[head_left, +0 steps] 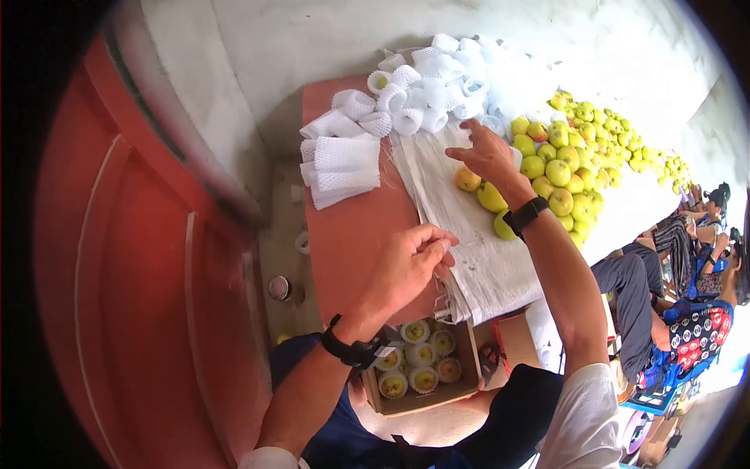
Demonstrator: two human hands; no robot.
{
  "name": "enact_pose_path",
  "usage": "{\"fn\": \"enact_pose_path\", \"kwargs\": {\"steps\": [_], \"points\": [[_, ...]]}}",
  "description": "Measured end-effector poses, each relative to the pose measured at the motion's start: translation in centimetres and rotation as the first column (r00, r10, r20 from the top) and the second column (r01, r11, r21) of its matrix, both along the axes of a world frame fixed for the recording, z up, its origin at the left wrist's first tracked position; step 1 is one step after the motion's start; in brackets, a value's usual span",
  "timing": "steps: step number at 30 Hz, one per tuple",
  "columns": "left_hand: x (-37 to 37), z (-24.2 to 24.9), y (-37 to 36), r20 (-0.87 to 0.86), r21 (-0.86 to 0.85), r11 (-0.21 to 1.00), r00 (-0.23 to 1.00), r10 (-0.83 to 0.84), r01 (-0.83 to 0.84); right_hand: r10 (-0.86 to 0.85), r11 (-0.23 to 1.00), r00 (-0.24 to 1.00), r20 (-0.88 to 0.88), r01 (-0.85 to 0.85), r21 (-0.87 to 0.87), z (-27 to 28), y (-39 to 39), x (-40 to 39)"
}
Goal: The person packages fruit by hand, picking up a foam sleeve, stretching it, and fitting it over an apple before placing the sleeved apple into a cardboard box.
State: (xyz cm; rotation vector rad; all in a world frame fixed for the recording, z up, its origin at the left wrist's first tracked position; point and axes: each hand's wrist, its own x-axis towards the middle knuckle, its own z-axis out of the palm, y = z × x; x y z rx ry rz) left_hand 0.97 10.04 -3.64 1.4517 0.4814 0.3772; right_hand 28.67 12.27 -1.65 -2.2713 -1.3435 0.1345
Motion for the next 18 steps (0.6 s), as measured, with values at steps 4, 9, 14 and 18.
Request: {"fn": "enact_pose_path", "kwargs": {"steps": [4,9,14,18], "points": [[0.9,-0.9,1.4,0.000,0.035,0.999,1.000,0.026,-0.026,0.020,1.000,0.980,0.198,-0.019,-0.007,0.2,5.3,1.2],[1.2,-2.0,3.0,-0.012,-0.009,1.000,1.000,0.008,-0.008,0.053,0.998,0.925,0.376,-0.055,-0.006,0.0,11.3,2.9],[1.4,-2.8,4.8,-0.018,0.026,1.000,1.000,0.014,-0.013,0.153,0.987,0.889,0.433,-0.118,-0.107,-0.1,17.1,3.6],[1.8,-2.8,5.5,-0.027,0.049,0.998,0.999,0.029,-0.027,0.187,0.973,0.912,0.365,-0.120,-0.197,-1.0,20.9,3.9]]}}
